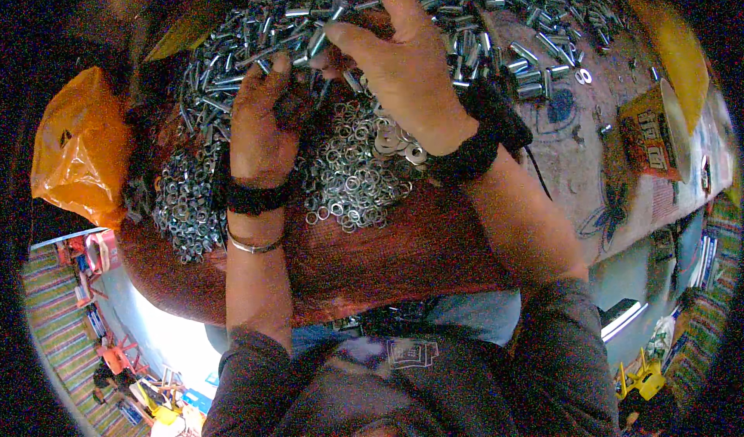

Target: Thread washers onto bolts while sorting through a large pile of hardware.

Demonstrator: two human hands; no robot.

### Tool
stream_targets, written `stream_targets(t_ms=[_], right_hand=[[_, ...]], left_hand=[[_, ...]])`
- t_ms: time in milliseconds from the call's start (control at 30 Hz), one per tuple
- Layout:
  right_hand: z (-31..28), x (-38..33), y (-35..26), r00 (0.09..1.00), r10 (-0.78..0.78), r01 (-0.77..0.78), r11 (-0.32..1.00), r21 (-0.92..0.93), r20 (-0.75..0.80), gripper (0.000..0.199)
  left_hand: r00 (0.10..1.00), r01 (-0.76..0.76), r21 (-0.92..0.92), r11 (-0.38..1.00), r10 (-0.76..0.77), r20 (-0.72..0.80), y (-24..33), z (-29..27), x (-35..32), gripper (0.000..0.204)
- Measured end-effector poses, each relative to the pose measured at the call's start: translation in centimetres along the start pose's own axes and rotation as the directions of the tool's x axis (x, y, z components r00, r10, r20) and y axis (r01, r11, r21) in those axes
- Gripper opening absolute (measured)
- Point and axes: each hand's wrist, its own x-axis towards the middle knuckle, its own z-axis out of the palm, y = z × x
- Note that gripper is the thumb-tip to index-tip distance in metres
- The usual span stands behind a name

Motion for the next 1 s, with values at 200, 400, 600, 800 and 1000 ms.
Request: stream_targets(t_ms=[200, 400, 600, 800, 1000], right_hand=[[0.9, -0.2, 0.7, 0.988, -0.148, 0.144, 0.984, -0.104, -0.033, 0.022], [0.4, -0.4, 1.9, 0.96, -0.28, 0.253, 0.829, -0.499, 0.021, 0.011], [0.5, -0.6, 0.3, 0.996, -0.042, 0.078, 0.826, -0.558, 0.077, 0.019], [0.7, -0.5, 0.3, 0.968, 0.186, -0.087, 0.879, -0.468, 0.17, 0.031], [-2.1, 1.1, -1.3, 0.979, 0.169, -0.084, 0.851, -0.518, 0.118, 0.018]], left_hand=[[1.0, 0.009, -0.048, 0.999, -0.008, 0.018, 0.1, -0.2, -0.1, 0.009], [1.0, -0.02, -0.025, 0.999, 0.021, 0.015, 0.4, 0.2, -0.2, 0.009], [0.997, -0.07, -0.02, 0.997, 0.07, -0.019, 0.3, 0.4, -0.3, 0.013], [1.0, -0.017, -0.105, 0.994, 0.019, 0.025, 0.1, 0.4, -0.2, 0.014], [0.994, -0.112, -0.165, 0.98, 0.111, -0.015, 0.9, -0.4, 0.1, 0.022]])
